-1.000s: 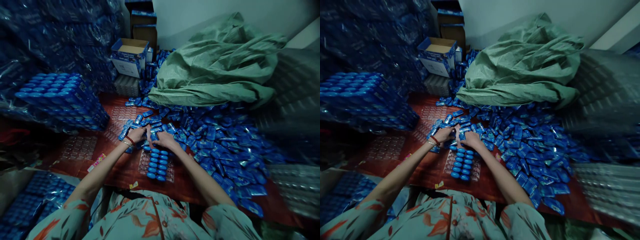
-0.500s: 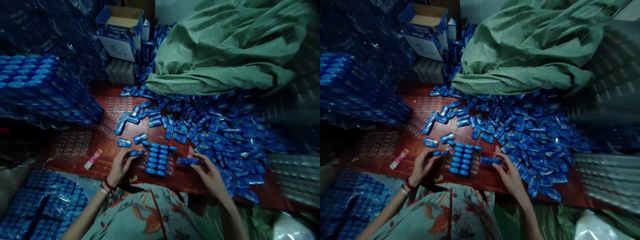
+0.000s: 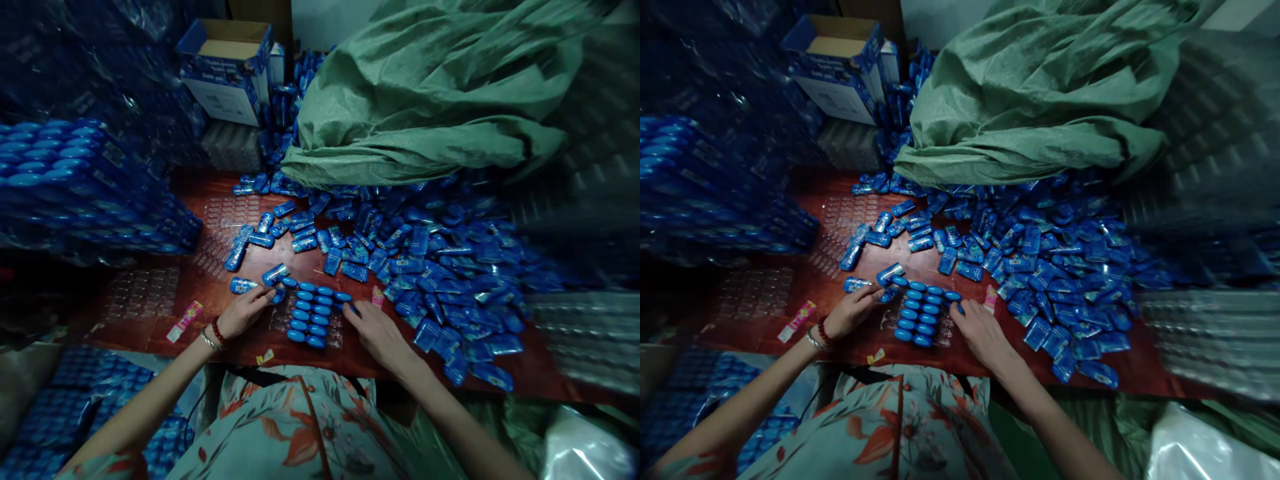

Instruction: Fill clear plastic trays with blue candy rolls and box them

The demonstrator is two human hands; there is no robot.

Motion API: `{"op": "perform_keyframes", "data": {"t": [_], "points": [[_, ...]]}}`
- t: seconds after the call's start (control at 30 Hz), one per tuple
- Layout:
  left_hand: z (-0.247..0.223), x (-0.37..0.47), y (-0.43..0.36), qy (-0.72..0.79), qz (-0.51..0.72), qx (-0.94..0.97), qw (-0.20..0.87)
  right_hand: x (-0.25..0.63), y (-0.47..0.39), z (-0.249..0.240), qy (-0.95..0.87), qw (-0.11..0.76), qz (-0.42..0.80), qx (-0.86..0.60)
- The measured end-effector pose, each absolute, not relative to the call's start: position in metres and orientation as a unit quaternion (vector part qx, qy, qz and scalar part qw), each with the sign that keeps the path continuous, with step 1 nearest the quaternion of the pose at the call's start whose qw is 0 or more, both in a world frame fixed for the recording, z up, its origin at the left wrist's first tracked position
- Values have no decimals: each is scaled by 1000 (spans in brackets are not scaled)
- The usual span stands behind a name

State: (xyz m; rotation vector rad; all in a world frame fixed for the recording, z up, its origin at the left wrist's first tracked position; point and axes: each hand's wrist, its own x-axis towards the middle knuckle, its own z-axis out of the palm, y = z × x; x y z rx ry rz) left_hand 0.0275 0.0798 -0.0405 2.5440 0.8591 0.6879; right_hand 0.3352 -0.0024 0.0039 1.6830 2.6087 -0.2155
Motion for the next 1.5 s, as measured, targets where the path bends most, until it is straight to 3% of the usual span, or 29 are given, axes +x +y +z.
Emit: {"op": "perform_keyframes", "data": {"t": [0.13,0.53,0.8,1.17,1.4,1.5], "points": [[-47,34,70,298,227,907,195,326,10,19,847,86,-90,518],[1,65,79,289,36,940,177,312,15,26,847,136,-74,509],[-18,61,66,331,102,928,137,288,20,33,827,174,-79,529],[-32,62,62,334,191,918,97,300,20,15,825,103,-25,554],[-37,38,56,529,331,768,143,314,0,15,764,-104,32,636],[-39,19,62,609,290,728,121,323,31,19,747,-145,-16,649]]}}
